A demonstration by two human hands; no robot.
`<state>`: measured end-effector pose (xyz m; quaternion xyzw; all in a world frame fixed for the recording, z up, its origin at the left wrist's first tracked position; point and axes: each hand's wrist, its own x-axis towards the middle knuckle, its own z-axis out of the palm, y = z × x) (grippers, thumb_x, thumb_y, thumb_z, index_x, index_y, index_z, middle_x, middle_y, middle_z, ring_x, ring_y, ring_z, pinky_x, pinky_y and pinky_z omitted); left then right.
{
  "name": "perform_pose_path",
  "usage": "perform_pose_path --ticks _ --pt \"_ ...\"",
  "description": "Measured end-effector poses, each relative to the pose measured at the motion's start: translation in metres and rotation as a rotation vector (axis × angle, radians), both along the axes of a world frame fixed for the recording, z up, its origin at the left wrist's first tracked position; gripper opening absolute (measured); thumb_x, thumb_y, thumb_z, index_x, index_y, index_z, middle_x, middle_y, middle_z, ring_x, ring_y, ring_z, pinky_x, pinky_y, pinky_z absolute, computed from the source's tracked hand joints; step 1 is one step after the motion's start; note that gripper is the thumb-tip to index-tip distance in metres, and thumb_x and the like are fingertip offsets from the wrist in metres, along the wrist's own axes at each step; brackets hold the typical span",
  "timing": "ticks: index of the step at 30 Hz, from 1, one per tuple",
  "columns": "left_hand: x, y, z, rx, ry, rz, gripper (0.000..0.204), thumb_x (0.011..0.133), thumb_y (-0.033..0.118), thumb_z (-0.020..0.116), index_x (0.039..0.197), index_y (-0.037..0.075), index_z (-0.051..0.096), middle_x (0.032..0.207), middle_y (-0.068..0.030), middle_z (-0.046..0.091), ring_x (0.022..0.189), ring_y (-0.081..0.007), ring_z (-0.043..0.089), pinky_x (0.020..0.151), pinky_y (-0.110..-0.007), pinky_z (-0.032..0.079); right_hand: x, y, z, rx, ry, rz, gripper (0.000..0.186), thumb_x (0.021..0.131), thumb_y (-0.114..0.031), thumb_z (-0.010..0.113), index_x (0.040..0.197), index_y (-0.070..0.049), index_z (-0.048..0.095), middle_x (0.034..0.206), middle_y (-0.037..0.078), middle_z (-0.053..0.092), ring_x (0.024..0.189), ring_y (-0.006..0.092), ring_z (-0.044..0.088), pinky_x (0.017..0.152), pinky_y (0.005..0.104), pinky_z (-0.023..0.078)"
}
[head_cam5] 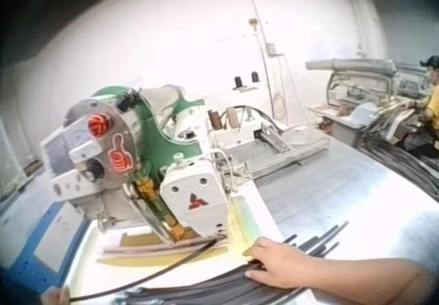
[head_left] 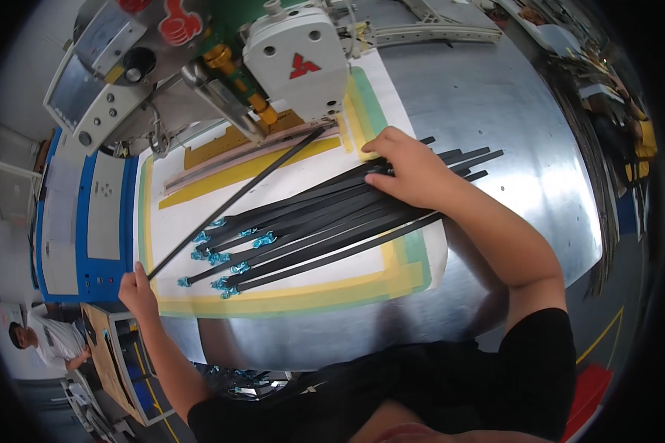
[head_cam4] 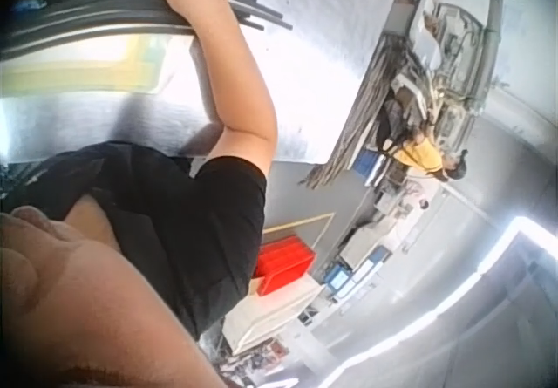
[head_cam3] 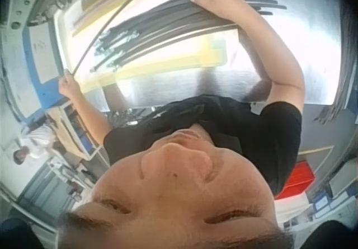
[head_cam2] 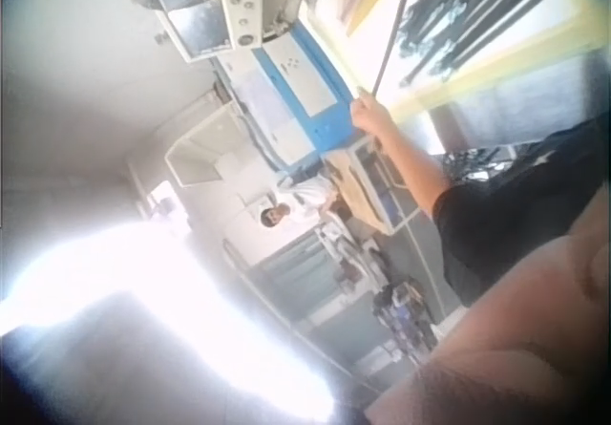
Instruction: Sewing zippers onto leather strips using a sewing machine.
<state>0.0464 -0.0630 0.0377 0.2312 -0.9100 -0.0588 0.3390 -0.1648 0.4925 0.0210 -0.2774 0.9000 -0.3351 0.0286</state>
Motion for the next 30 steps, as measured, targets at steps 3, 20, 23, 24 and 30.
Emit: perform_pose_path --ticks 3,20,23,24,30 --pt "0.036 0.018 -0.009 0.112 -0.069 -0.008 0.051 0.104 0.027 0.069 0.067 -0.006 0.055 0.062 -0.0132 0.049 0.059 -0.0231 0.043 0.058 -0.044 0.037 -0.008 -0.003 -0.006 -0.013 0.056 -0.025 0.04 0.093 -0.016 0.076 0.129 -0.005 0.064 0.124 0.015 0.062 0.113 0.0356 0.066 0.098 0.0423 0.053" --pt "0.11 0.027 -0.016 0.473 0.138 -0.04 0.049 0.103 0.014 0.067 0.064 0.006 0.038 0.066 0.0071 0.033 0.063 -0.0069 0.029 0.056 -0.034 0.021 -0.061 -0.096 -0.026 0.365 0.368 0.11 0.022 0.087 0.002 0.061 0.106 0.002 0.072 0.118 0.019 0.065 0.102 0.0379 0.071 0.088 0.0448 0.06" --pt "0.126 0.018 -0.015 0.494 0.118 -0.038 0.048 0.103 0.014 0.067 0.065 0.003 0.041 0.064 0.005 0.035 0.063 -0.0072 0.031 0.056 -0.034 0.023 -0.061 -0.105 -0.021 0.298 0.314 0.129 0.029 0.086 0.001 0.068 0.115 -0.001 0.072 0.12 0.017 0.065 0.105 0.038 0.069 0.093 0.0464 0.056" --pt "0.131 0.014 -0.014 0.504 0.076 -0.041 0.047 0.102 0.015 0.067 0.066 -0.001 0.043 0.063 0.0028 0.037 0.063 -0.0075 0.033 0.055 -0.035 0.025 -0.053 -0.106 -0.019 0.153 0.276 0.176 0.028 0.088 -0.003 0.071 0.116 -0.001 0.073 0.119 0.017 0.066 0.107 0.0378 0.068 0.096 0.0462 0.055" --pt "0.114 0.012 -0.021 0.477 0.054 0.002 0.048 0.103 0.017 0.067 0.065 -0.001 0.044 0.062 0.0017 0.041 0.062 -0.0074 0.035 0.054 -0.036 0.024 -0.045 -0.106 -0.017 0.109 0.081 0.348 0.024 0.093 -0.013 0.075 0.113 -0.002 0.072 0.109 0.016 0.068 0.11 0.037 0.066 0.098 0.0437 0.052"
